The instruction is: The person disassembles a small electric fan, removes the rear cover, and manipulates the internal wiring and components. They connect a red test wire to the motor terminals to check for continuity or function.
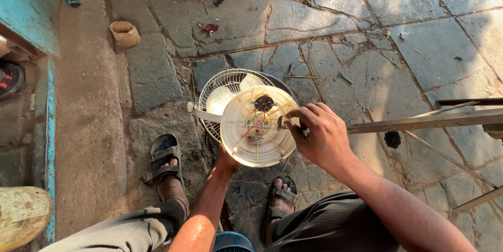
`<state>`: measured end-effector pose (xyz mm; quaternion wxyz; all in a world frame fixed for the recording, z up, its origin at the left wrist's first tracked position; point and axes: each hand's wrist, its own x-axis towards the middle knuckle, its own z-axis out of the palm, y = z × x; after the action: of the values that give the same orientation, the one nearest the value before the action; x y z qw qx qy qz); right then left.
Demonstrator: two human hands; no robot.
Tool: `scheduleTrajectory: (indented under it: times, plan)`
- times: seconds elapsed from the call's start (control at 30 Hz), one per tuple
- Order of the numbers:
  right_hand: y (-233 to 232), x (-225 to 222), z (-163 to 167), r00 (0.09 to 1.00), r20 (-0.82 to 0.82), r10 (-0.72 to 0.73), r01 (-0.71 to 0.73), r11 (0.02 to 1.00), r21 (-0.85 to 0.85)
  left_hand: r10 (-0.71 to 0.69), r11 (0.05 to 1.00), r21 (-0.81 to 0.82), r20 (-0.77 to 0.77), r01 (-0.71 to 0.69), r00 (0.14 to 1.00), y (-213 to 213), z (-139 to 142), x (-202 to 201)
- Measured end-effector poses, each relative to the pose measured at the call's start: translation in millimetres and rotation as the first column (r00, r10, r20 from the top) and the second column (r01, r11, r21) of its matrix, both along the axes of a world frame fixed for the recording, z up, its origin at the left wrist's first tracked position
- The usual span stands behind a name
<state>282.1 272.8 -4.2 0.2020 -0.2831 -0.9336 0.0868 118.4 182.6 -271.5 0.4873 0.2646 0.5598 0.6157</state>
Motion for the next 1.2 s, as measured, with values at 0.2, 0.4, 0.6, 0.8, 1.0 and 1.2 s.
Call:
scheduleTrajectory:
  times: [0.2,0.4,0.6,0.8,1.0,1.2]
  plan:
    - [-0.9,-7.0,-10.9,0.938,0.003,0.346,-0.346,0.938,0.023,-0.017,1.000,0.025,0.016,0.017,1.000,4.1,-1.3,4.7]
    - [0.8,-12.9,-24.7,0.931,0.094,0.352,-0.350,0.936,-0.033,-0.020,0.999,0.026,0.019,0.019,1.000,-0.3,0.3,2.7]
    - [0.3,-14.8,-32.1,0.933,0.105,0.345,-0.346,0.938,-0.016,-0.032,0.999,0.029,-0.005,0.032,0.999,-1.0,3.4,2.0]
    - [1.8,-17.1,-34.4,0.939,0.087,0.332,-0.334,0.943,0.005,-0.083,0.996,0.000,-0.315,0.087,0.945,1.6,4.0,-2.0]
    - [1.4,-21.0,-32.1,0.942,0.069,0.329,-0.329,0.944,-0.005,0.018,0.992,0.121,0.185,-0.041,0.982,-1.2,-3.2,-1.2]
    - [1.0,-23.1,-29.2,0.938,0.013,0.346,-0.346,0.938,-0.010,-0.002,0.999,-0.043,0.069,0.005,0.998,1.2,-21.9,-6.7]
